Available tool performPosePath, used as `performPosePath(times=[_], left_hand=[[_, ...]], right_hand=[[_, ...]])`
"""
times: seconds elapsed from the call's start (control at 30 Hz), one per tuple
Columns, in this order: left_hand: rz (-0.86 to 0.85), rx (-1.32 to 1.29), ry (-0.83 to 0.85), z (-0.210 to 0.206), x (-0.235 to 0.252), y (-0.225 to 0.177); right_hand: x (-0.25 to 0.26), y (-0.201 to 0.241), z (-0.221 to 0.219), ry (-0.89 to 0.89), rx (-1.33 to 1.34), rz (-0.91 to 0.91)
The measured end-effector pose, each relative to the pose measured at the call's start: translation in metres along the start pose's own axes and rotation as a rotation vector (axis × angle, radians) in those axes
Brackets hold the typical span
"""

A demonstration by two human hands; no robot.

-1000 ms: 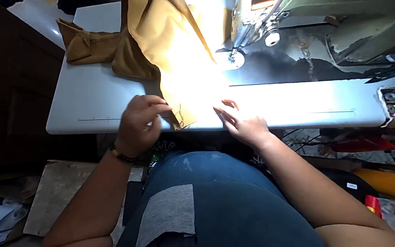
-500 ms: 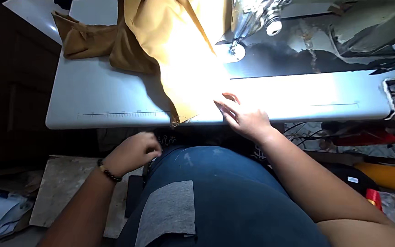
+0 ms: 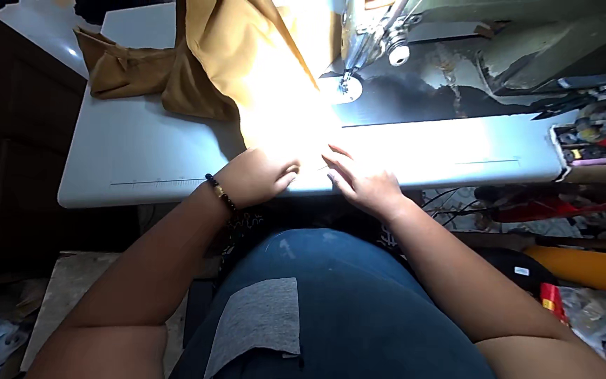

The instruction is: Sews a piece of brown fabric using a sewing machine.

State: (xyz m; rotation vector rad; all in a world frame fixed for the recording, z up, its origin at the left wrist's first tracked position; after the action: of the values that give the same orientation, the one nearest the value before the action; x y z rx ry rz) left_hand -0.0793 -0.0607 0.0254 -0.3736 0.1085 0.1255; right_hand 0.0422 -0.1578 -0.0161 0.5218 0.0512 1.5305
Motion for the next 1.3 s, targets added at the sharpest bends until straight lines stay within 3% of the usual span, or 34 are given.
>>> performPosePath(times=[0.07, 0.13, 0.23, 0.3, 0.37, 0.47, 0.53, 0.67, 0.83, 1.0, 1.17, 1.3], left_hand=[[0.121, -0.016, 0.091, -0.015, -0.003, 0.02], [0.218, -0.052, 0.06, -0.012, -0.019, 0.03], [0.112, -0.024, -0.211, 0.006, -0.032, 0.019], [-0.019, 0.02, -0.294, 0.012, -0.025, -0.002], [-0.001, 0.094, -0.186, 0.001, -0.012, -0.007], [0.201, 0.042, 0.121, -0.021, -0.002, 0.018], [0.206, -0.036, 0.142, -0.02, -0.003, 0.023], [0.248, -0.024, 0.171, -0.02, -0.007, 0.02], [0.273, 0.103, -0.072, -0.007, -0.019, 0.009], [0.288, 0.057, -0.385, 0.005, -0.033, 0.009], [0.347, 0.018, -0.395, 0.008, -0.033, 0.008], [0.399, 0.054, -0.467, 0.012, -0.033, 0.001]], right_hand=[[0.0, 0.0, 0.0, 0.009, -0.01, 0.0], [0.0, 0.0, -0.001, 0.006, -0.026, -0.002], [0.003, 0.002, 0.0, 0.008, -0.027, -0.014], [0.007, 0.003, 0.002, -0.008, -0.018, -0.017], [0.009, 0.001, 0.001, 0.003, 0.025, -0.057], [0.008, -0.002, 0.003, 0.0, 0.046, -0.098], [0.007, -0.002, 0.007, 0.016, 0.03, -0.114], [0.012, -0.003, 0.004, 0.282, 0.079, -0.225], [0.03, 0.002, 0.011, 0.363, 0.079, -0.152], [0.045, 0.035, 0.005, 0.311, 0.262, 0.129], [0.046, 0.054, 0.001, 0.153, 0.154, 0.253], [0.051, 0.052, 0.002, 0.041, 0.228, 0.203]])
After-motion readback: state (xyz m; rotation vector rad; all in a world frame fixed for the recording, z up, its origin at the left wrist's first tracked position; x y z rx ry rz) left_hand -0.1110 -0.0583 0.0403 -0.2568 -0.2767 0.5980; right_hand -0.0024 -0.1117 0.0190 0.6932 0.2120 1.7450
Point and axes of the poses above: each hand's wrist, its own x-axis towards the middle knuckle, its own z-axis out of the back of the hand, y = z × x, the point moved 9 cm from there along x, towards the middle knuckle, and after that the axes turned 6 degrees about y, right-handed, at the moved point
